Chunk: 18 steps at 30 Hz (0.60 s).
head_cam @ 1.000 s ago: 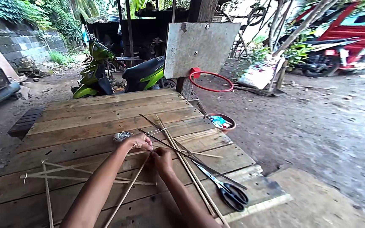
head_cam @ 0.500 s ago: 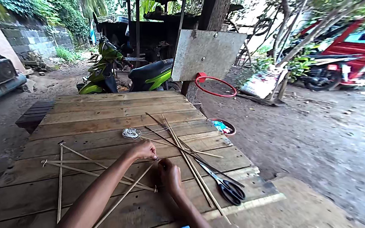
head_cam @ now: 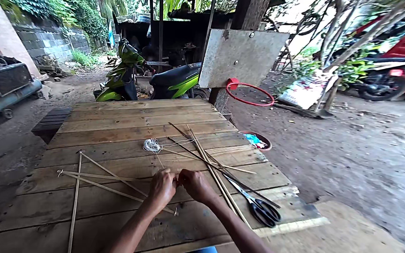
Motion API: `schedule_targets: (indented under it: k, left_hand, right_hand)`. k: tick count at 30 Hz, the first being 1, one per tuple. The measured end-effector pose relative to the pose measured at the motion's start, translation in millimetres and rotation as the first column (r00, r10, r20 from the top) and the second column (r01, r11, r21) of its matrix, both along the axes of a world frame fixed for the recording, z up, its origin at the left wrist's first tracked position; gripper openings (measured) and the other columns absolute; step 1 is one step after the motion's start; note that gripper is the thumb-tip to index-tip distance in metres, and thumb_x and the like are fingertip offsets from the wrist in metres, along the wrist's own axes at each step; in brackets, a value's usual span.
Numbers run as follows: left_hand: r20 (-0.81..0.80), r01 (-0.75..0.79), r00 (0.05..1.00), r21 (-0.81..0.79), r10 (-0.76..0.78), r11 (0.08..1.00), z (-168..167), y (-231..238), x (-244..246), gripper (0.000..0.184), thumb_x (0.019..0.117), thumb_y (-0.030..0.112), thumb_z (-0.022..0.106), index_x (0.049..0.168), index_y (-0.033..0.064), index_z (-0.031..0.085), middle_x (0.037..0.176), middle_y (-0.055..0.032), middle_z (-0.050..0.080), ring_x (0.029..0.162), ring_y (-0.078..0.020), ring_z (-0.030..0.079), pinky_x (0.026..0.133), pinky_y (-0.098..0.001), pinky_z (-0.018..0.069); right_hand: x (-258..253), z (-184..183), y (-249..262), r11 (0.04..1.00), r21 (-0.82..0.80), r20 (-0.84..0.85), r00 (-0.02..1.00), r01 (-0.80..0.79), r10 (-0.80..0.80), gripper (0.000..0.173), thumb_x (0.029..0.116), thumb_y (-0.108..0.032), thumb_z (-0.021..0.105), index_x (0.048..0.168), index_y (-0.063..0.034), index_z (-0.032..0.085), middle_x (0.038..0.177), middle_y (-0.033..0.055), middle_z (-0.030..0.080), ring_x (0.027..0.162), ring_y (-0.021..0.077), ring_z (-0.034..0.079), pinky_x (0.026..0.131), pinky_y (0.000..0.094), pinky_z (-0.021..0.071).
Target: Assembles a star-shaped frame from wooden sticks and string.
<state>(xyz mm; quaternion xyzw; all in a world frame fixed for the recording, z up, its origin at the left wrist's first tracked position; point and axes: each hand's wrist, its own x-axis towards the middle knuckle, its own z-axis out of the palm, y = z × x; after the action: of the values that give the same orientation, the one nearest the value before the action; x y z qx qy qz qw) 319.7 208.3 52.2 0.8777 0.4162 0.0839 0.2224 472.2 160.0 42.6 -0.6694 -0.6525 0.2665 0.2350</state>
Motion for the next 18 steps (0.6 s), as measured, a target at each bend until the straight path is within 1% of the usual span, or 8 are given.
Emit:
schedule_targets:
  k: [4, 6, 8, 12, 14, 16, 18]
  left_hand:
    - [0.066, -0.150, 0.986, -0.071, 0.155, 0.986, 0, -27, -18, 0.024, 0.1004, 0.016, 0.061, 0.107, -0.0031, 0.073, 0.107, -0.0197, 0.067, 0.104, -0.0316, 0.066, 0.095, -0.0450, 0.0504]
    - [0.126, -0.216, 0.963, -0.160, 0.237, 0.963, -1, -37, -28, 0.026, 0.1013, 0.020, 0.062, 0.107, -0.0033, 0.073, 0.107, -0.0192, 0.068, 0.103, -0.0306, 0.066, 0.095, -0.0455, 0.0500]
    - [0.195, -0.270, 0.927, -0.248, 0.321, 0.930, -6, -45, -37, 0.026, 0.1015, 0.020, 0.062, 0.107, -0.0025, 0.073, 0.106, -0.0174, 0.069, 0.101, -0.0280, 0.066, 0.095, -0.0448, 0.0504]
    - [0.344, -0.336, 0.812, -0.386, 0.472, 0.859, -26, -51, -50, 0.020, 0.0985, 0.019, 0.067, 0.102, 0.0000, 0.075, 0.099, -0.0121, 0.072, 0.091, -0.0203, 0.068, 0.088, -0.0414, 0.0531]
    - [0.388, -0.342, 0.778, -0.399, 0.495, 0.851, -32, -53, -52, 0.019, 0.0977, 0.018, 0.068, 0.100, 0.0003, 0.075, 0.096, -0.0107, 0.071, 0.088, -0.0187, 0.067, 0.085, -0.0400, 0.0533]
    - [0.418, -0.339, 0.761, -0.395, 0.496, 0.854, -37, -54, -53, 0.019, 0.0968, 0.017, 0.068, 0.098, 0.0002, 0.075, 0.093, -0.0102, 0.070, 0.085, -0.0178, 0.066, 0.082, -0.0390, 0.0530]
    - [0.438, -0.320, 0.757, -0.398, 0.485, 0.860, -40, -53, -54, 0.018, 0.0962, 0.016, 0.068, 0.098, -0.0006, 0.075, 0.096, -0.0113, 0.070, 0.088, -0.0189, 0.066, 0.085, -0.0393, 0.0534]
  right_hand:
    - [-8, 4, -8, 0.996, -0.052, -0.090, 0.994, -0.070, 0.065, 0.019, 0.0998, -0.007, 0.058, 0.109, 0.0048, 0.069, 0.097, 0.0169, 0.072, 0.086, 0.0254, 0.070, 0.085, 0.0441, 0.0558]
    - [-12, 2, -11, 0.994, -0.057, -0.117, 0.990, -0.092, 0.085, 0.019, 0.0993, -0.008, 0.059, 0.109, 0.0046, 0.069, 0.096, 0.0158, 0.072, 0.083, 0.0237, 0.070, 0.083, 0.0427, 0.0563]
    - [-18, 0, -13, 0.990, -0.073, -0.132, 0.985, -0.117, 0.107, 0.019, 0.0994, -0.009, 0.060, 0.109, 0.0041, 0.069, 0.096, 0.0149, 0.072, 0.083, 0.0228, 0.069, 0.082, 0.0421, 0.0561]
    - [-26, 2, -14, 0.984, -0.095, -0.127, 0.982, -0.153, 0.140, 0.018, 0.0989, -0.010, 0.062, 0.109, 0.0030, 0.070, 0.095, 0.0144, 0.072, 0.081, 0.0216, 0.070, 0.082, 0.0411, 0.0567]
    - [-28, 3, -13, 0.980, -0.104, -0.125, 0.980, -0.171, 0.157, 0.018, 0.0982, -0.011, 0.064, 0.108, 0.0028, 0.071, 0.093, 0.0131, 0.072, 0.078, 0.0193, 0.070, 0.080, 0.0385, 0.0575]
    - [-30, 6, -11, 0.976, -0.119, -0.102, 0.980, -0.185, 0.173, 0.018, 0.0975, -0.012, 0.066, 0.106, 0.0028, 0.070, 0.091, 0.0127, 0.072, 0.076, 0.0185, 0.069, 0.079, 0.0380, 0.0575]
    - [-31, 8, -9, 0.971, -0.124, -0.062, 0.978, -0.206, 0.199, 0.018, 0.0973, -0.013, 0.067, 0.105, 0.0025, 0.071, 0.092, 0.0132, 0.072, 0.078, 0.0196, 0.069, 0.080, 0.0395, 0.0566]
